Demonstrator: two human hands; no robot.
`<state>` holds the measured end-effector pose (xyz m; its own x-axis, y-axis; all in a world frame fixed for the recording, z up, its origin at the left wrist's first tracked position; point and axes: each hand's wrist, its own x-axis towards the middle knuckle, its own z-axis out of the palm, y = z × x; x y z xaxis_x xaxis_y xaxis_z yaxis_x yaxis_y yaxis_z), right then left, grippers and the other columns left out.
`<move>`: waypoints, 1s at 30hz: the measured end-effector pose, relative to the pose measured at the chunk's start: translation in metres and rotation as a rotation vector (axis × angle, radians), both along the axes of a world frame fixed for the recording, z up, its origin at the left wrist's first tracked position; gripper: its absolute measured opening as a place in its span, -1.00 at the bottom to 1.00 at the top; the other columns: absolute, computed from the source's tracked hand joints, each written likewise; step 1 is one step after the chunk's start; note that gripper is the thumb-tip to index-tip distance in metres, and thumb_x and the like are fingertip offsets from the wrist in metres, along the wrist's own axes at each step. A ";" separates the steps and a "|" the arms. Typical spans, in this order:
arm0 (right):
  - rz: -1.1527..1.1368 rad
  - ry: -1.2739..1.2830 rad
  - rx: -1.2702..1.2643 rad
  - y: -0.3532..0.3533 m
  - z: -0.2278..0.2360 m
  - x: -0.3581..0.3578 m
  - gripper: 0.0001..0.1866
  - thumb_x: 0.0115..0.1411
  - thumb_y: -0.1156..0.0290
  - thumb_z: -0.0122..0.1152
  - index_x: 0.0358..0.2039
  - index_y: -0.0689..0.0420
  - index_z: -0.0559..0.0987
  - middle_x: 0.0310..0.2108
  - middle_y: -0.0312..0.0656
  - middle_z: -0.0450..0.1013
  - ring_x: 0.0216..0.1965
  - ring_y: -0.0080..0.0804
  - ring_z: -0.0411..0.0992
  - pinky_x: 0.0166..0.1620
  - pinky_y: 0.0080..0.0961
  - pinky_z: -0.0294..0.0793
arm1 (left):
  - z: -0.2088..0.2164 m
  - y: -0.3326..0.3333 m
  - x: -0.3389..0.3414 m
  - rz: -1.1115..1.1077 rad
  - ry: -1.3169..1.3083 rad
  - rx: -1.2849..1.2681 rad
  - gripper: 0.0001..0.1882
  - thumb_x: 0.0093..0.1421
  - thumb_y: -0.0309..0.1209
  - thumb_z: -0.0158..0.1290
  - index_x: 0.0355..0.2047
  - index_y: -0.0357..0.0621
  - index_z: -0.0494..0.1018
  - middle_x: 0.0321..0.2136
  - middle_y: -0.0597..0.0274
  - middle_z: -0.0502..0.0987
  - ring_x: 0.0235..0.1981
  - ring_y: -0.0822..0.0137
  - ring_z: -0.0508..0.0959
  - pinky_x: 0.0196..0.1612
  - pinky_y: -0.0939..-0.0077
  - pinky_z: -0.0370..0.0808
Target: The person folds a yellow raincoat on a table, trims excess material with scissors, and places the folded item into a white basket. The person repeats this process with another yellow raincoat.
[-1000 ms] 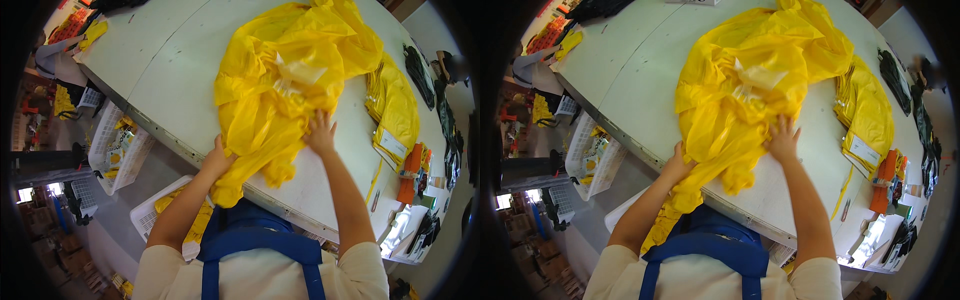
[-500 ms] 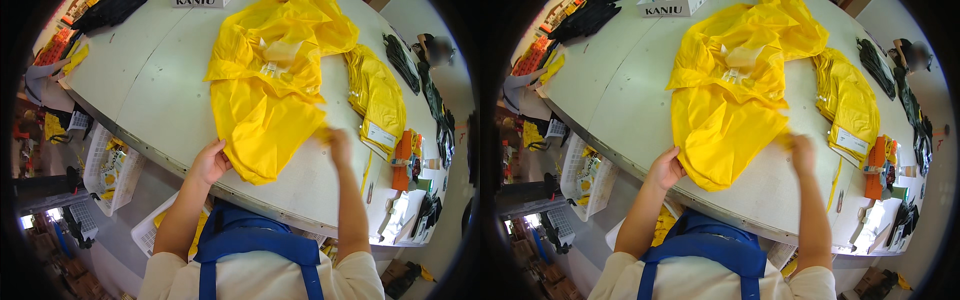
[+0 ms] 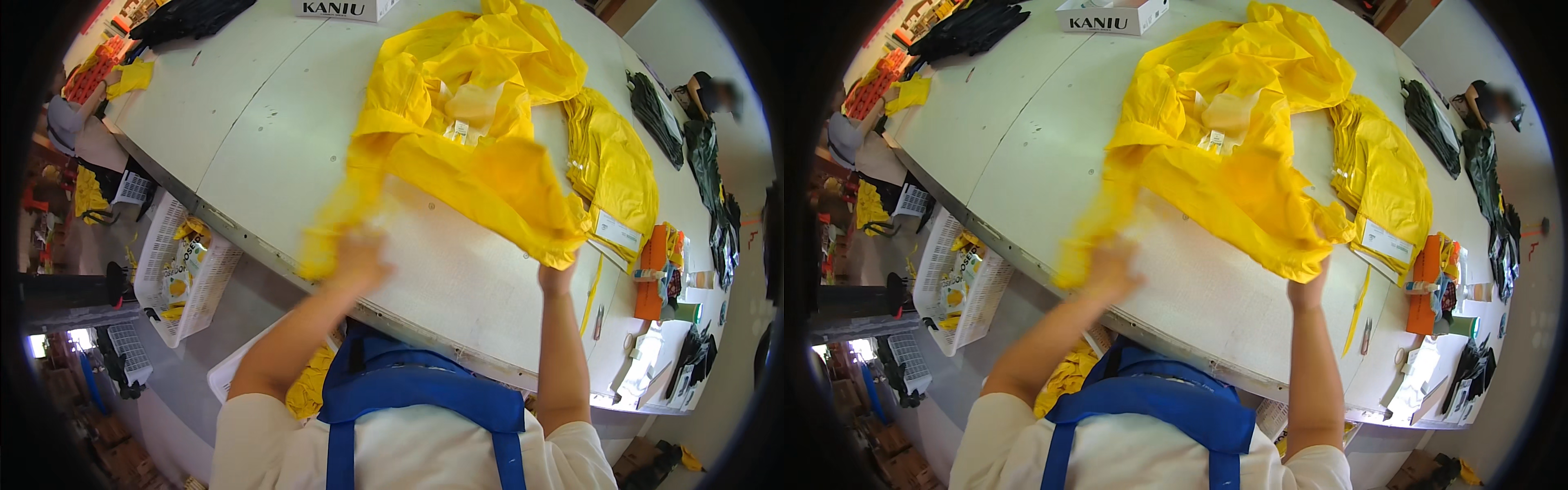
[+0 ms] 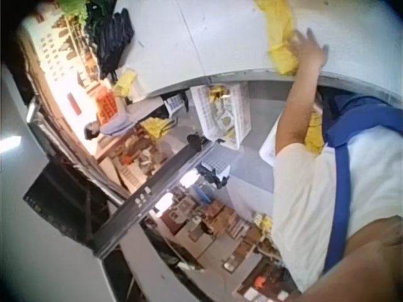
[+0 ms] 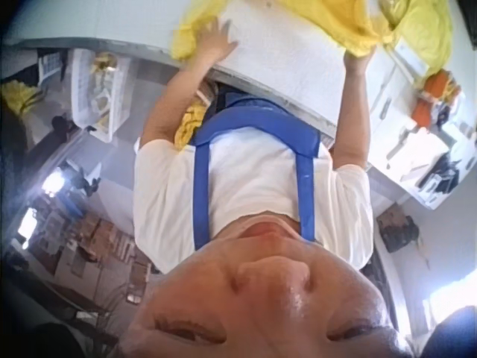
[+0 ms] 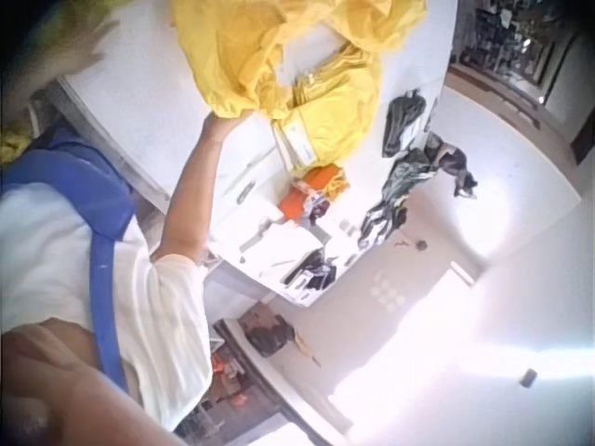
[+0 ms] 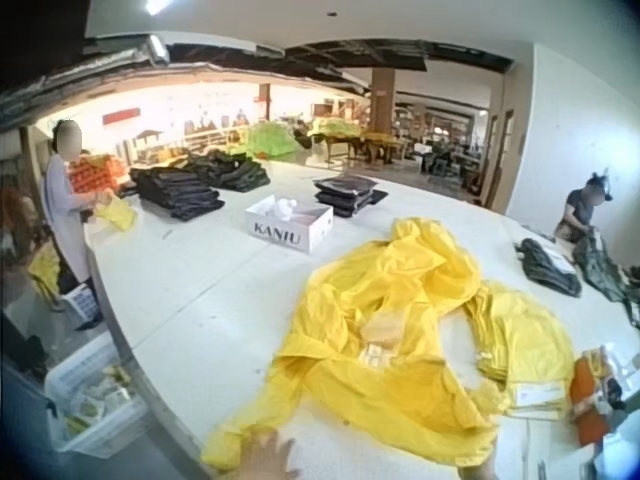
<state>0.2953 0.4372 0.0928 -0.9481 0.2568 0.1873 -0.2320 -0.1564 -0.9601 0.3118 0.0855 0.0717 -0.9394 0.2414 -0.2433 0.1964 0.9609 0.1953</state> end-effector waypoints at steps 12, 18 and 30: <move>0.106 -0.126 0.724 -0.099 0.103 0.032 -0.37 0.03 0.50 0.27 0.15 0.07 0.30 -0.18 -0.13 0.45 -0.14 -0.25 0.44 0.00 -0.48 0.37 | 0.024 0.102 -0.003 0.083 -0.040 1.610 -0.33 0.20 -0.30 0.05 0.26 -0.06 0.04 0.22 0.11 0.16 0.21 0.18 0.21 0.23 0.27 0.18; 0.927 -0.134 0.928 -0.075 0.132 0.055 -0.37 -0.02 0.34 0.35 0.10 0.09 0.38 -0.06 -0.09 0.38 0.00 -0.17 0.34 0.05 -0.41 0.32 | 0.087 0.064 -0.010 -0.158 0.298 0.952 -0.35 0.24 -0.22 0.00 0.27 -0.01 0.01 0.23 0.15 0.13 0.22 0.20 0.17 0.25 0.27 0.14; 0.692 -0.232 0.357 -0.123 0.106 0.033 -0.64 0.14 0.61 -0.08 -0.04 0.22 0.48 -0.24 -0.24 0.42 -0.26 -0.54 0.35 -0.15 -0.63 0.34 | 0.069 0.060 0.018 -0.013 -0.103 1.500 -0.51 0.25 -0.25 0.00 0.14 -0.08 0.17 -0.02 0.12 0.36 0.01 0.26 0.38 0.06 0.40 0.36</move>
